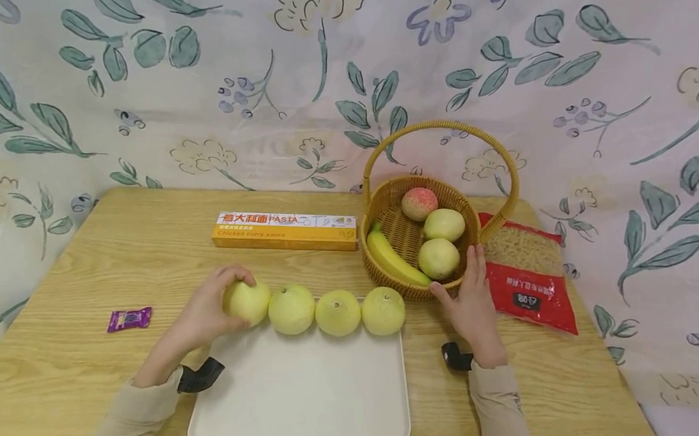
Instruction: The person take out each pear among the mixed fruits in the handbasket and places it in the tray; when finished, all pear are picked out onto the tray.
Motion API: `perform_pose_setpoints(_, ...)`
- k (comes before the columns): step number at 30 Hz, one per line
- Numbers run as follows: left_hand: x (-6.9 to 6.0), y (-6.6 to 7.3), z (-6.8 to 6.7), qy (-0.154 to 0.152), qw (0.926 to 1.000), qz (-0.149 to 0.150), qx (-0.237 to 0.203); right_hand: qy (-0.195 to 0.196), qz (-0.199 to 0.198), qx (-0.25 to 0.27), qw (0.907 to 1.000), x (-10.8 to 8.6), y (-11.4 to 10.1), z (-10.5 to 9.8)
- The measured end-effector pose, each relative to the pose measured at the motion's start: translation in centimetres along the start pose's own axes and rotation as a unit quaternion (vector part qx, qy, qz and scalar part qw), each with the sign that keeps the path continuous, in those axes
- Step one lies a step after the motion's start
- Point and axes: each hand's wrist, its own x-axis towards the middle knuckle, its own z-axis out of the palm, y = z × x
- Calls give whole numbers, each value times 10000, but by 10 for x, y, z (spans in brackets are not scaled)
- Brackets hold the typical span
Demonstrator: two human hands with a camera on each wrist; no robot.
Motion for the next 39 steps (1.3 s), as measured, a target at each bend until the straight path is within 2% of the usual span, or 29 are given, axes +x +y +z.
perform_pose_setpoints(4, -1, 0, 1, -70, 9996, 247, 150, 25, -16, -2, 10000, -1, -1, 1)
perform_pose_setpoints(9, -2, 0, 4, -14, 9974, 547, 468, 53, -29, 19, 10000, 0, -1, 1)
perform_pose_setpoints(13, -2, 0, 5, -78, 9971, 546, 516, 10, -7, -2, 10000, 1, -1, 0)
perform_pose_setpoints(20, 3, 5, -3, -565, 9968, 485, 303, 13, 18, -39, 10000, 0, -2, 0)
perform_pose_setpoints(23, 12, 17, -9, -652, 9955, 670, 153, 41, 7, -28, 10000, 0, -2, 1)
perform_pose_setpoints(27, 26, 42, -17, -726, 9913, 1097, 22, 41, 27, -79, 10000, -1, -2, 1)
perform_pose_setpoints(30, 41, 62, -19, -946, 9866, 1310, -205, 71, 11, -102, 9999, -1, -3, 1)
perform_pose_setpoints(34, 67, 83, -13, -1392, 9773, 1497, -550, 80, -48, -55, 9999, -1, -3, 1)
perform_pose_setpoints(39, 105, 111, 8, -2063, 9610, 1709, -688, 55, -58, 21, 10000, -1, -2, 1)
